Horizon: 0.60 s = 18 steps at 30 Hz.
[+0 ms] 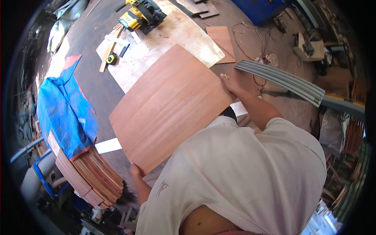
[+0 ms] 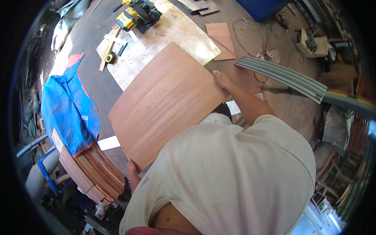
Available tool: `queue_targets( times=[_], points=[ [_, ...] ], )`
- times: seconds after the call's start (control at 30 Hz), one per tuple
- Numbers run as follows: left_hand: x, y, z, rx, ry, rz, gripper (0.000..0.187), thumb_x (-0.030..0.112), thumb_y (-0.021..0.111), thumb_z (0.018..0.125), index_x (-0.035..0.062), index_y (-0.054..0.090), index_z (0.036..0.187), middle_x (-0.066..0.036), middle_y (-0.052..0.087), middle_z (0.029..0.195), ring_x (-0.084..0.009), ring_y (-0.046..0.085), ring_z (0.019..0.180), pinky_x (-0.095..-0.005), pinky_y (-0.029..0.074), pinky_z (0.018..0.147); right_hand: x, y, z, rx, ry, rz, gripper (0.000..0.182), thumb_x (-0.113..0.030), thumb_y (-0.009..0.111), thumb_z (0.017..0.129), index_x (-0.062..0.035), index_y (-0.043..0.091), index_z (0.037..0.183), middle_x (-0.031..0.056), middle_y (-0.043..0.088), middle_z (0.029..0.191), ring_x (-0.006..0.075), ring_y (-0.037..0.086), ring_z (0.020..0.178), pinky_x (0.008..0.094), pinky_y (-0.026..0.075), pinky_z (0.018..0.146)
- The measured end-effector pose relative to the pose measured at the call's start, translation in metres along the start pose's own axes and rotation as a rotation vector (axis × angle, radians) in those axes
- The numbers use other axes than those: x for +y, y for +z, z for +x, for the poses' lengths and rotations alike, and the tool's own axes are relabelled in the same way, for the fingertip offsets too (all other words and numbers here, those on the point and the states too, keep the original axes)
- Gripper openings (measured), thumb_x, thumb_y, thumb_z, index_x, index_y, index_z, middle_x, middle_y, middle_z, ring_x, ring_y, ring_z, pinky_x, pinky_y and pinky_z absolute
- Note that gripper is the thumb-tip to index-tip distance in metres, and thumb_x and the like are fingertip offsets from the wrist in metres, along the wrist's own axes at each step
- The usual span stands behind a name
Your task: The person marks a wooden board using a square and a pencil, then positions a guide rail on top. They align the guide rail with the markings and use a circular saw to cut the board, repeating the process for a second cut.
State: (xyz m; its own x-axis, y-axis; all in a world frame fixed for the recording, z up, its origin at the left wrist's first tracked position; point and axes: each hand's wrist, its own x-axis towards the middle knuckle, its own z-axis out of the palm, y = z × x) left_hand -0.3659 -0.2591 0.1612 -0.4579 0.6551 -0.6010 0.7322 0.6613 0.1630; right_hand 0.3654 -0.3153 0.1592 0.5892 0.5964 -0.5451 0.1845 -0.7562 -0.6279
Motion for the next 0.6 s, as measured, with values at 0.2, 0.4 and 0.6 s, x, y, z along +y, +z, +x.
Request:
queue_targets(
  times=[0.2, 0.4, 0.6],
  points=[
    [0.020, -0.015, -0.007, -0.119, 0.022, -0.254, 0.069, 0.048, 0.034, 0.100, -0.0124, 0.049, 0.129, -0.024, 0.057, 0.127, -0.0309, 0.055, 0.116, -0.0386, 0.040, 0.099, 0.027, 0.008, 0.001, -0.021, 0.132, 0.242, 0.059, -0.053, 0.045, 0.096, 0.0009, 0.071, 0.096, 0.0165, 0.069, 0.089, 0.0260, 0.065, 0.081, 0.0384, 0.049, 0.077],
    [0.012, -0.018, -0.005, -0.114, 0.001, -0.250, 0.067, 0.047, 0.034, 0.101, -0.0113, 0.050, 0.129, -0.023, 0.058, 0.127, -0.0307, 0.054, 0.118, -0.0388, 0.039, 0.099, 0.019, 0.007, 0.004, -0.054, 0.202, 0.299, 0.058, -0.053, 0.046, 0.096, 0.0006, 0.070, 0.098, 0.0141, 0.068, 0.087, 0.0236, 0.064, 0.078, 0.0359, 0.049, 0.074],
    [0.026, -0.045, -0.015, -0.002, 0.042, -0.169, 0.068, 0.048, 0.035, 0.100, -0.0134, 0.054, 0.123, -0.025, 0.060, 0.122, -0.0304, 0.056, 0.115, -0.0400, 0.040, 0.097, 0.024, 0.014, 0.002, -0.058, 0.002, 0.112, 0.055, -0.048, 0.047, 0.097, 0.0024, 0.069, 0.096, 0.0150, 0.069, 0.086, 0.0237, 0.064, 0.072, 0.0367, 0.049, 0.070]
  ],
)
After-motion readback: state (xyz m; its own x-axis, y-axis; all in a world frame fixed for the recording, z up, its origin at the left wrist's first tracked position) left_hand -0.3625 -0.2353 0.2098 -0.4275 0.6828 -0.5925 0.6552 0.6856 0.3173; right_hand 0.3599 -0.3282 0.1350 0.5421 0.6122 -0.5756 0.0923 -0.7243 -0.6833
